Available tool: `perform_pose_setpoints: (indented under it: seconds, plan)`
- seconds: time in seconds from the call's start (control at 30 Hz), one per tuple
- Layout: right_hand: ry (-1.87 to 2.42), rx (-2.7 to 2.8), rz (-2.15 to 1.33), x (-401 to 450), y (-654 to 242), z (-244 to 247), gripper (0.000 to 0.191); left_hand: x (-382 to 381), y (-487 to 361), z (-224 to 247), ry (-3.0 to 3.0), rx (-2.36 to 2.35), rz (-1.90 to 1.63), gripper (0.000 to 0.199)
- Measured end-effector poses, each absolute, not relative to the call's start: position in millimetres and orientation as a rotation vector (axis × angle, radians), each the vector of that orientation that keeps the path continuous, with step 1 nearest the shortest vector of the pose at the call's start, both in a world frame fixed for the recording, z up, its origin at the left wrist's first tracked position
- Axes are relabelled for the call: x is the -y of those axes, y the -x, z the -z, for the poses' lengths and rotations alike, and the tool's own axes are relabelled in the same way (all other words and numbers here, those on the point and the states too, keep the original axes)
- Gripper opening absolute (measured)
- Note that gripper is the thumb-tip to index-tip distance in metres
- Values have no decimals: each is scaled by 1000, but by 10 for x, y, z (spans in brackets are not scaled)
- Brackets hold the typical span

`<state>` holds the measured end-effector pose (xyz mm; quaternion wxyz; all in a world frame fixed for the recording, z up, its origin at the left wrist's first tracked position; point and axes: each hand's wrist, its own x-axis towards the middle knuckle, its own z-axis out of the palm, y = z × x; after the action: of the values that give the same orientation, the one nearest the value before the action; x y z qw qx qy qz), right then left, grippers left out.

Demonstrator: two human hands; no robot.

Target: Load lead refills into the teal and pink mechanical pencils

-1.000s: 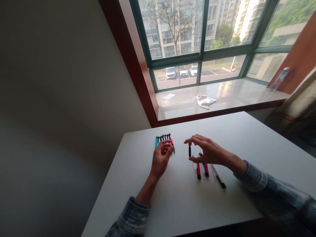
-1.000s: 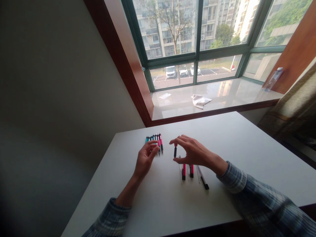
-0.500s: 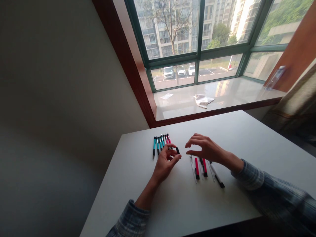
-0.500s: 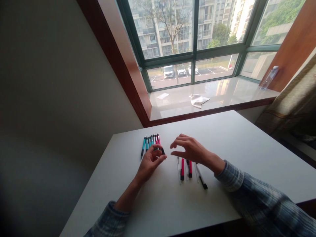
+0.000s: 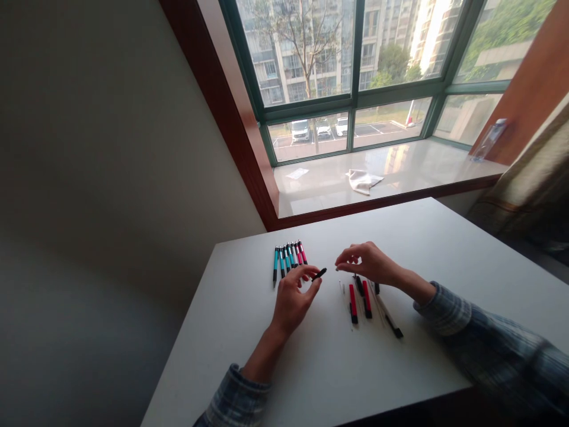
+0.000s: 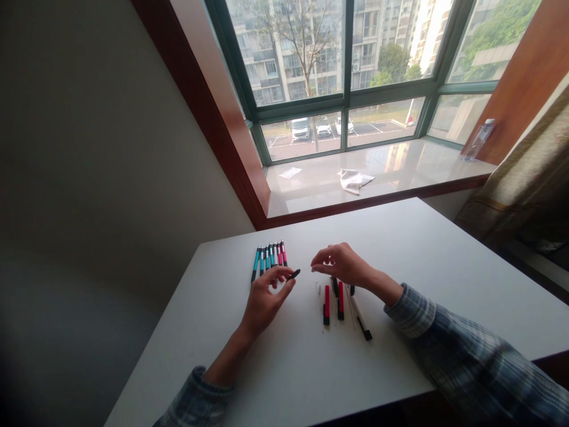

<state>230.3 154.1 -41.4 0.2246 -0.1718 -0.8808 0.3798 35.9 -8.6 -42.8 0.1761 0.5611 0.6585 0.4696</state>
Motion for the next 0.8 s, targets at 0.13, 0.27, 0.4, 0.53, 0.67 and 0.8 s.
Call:
perform_pose_setpoints:
  seconds: [0.13, 0.27, 0.4, 0.53, 0.67, 0.8]
  plan:
    - [393, 2119, -1456, -1467, -2255, 396, 37, 88, -370, 444, -1612, -1875, -1308, 14]
    - [356, 2067, -1557, -1408, -2222, 427, 34, 87, -373, 451, -1629, -1877, -1284, 14]
    - [367, 2061, -1544, -1394, -2209, 456, 31, 93, -377, 438, -1645, -1894, -1226, 15]
    - [378, 2049, -1555, -1395, -2200, 464, 32, 98, -378, 421, -1672, -1904, -1152, 15]
    - [359, 2078, -1528, -1395, -2200, 457, 31, 97, -377, 413, -1676, -1910, -1148, 15]
    - [366, 2149, -1429, -1394, -2212, 450, 30, 99, -382, 410, -1711, -1905, -1144, 14]
